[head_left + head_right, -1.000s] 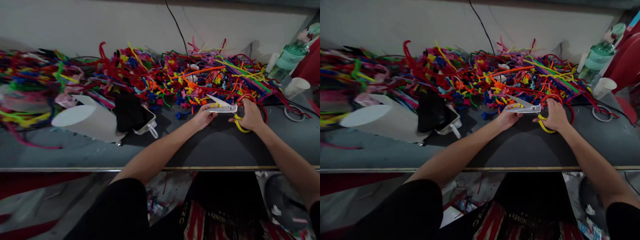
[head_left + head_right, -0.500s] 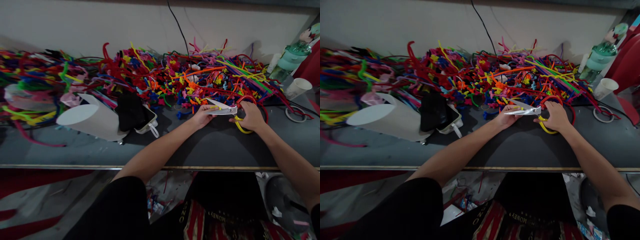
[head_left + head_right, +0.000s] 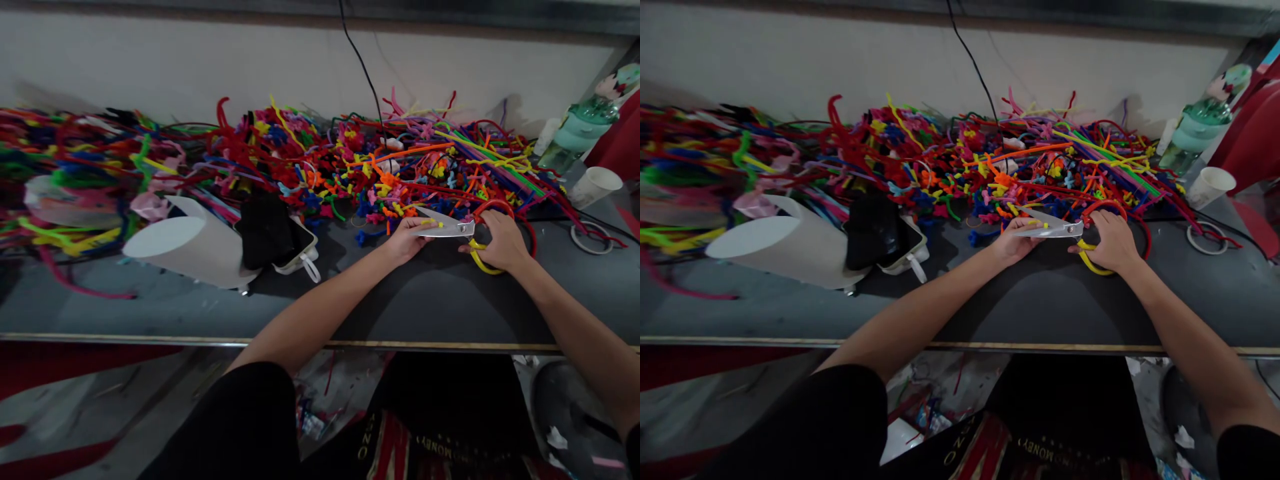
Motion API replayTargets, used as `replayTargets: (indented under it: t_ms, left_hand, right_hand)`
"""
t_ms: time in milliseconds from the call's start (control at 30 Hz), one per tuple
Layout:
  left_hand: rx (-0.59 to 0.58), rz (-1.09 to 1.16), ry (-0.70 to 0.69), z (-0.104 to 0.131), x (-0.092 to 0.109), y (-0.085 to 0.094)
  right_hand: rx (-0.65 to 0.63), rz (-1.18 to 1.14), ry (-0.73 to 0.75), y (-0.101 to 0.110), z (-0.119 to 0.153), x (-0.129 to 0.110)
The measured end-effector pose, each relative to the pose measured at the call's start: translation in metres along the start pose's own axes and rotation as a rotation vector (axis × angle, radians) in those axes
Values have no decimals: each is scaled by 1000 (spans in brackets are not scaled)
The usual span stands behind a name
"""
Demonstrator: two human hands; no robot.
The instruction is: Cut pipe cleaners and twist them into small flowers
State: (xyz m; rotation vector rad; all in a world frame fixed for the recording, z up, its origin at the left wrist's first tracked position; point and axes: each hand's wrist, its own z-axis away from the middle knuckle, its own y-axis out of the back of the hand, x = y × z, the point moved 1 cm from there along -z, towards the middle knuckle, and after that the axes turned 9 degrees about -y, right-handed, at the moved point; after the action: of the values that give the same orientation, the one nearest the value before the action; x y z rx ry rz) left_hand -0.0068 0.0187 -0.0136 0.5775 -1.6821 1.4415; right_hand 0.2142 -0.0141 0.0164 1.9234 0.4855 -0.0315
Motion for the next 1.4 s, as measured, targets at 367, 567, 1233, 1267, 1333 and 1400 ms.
replayTargets:
  t_ms: [367,567,1233,1267,1333,1400]
  left_hand:
    - [-54,2,10,1,2,-5]
    - [-28,5,-23,4,8,-11]
    - [15,-30,-21,3,9,-11]
    - [26,-29,-17,2,8,-10]
    - [42,-26,1,1,6,-9]
    - [34,-22,32,1,5,-9]
  right_hand:
    - [62,-14,10,-1,2,0]
    - [60,-59,-22,-4,0,2]
    - [-16,0,-39,0,-1,0]
    - [-15,1,-34,0,-1,1]
    - [-5,-7,-24,-1,-2,1]
    - [2,-13,-15,-1,-2,2]
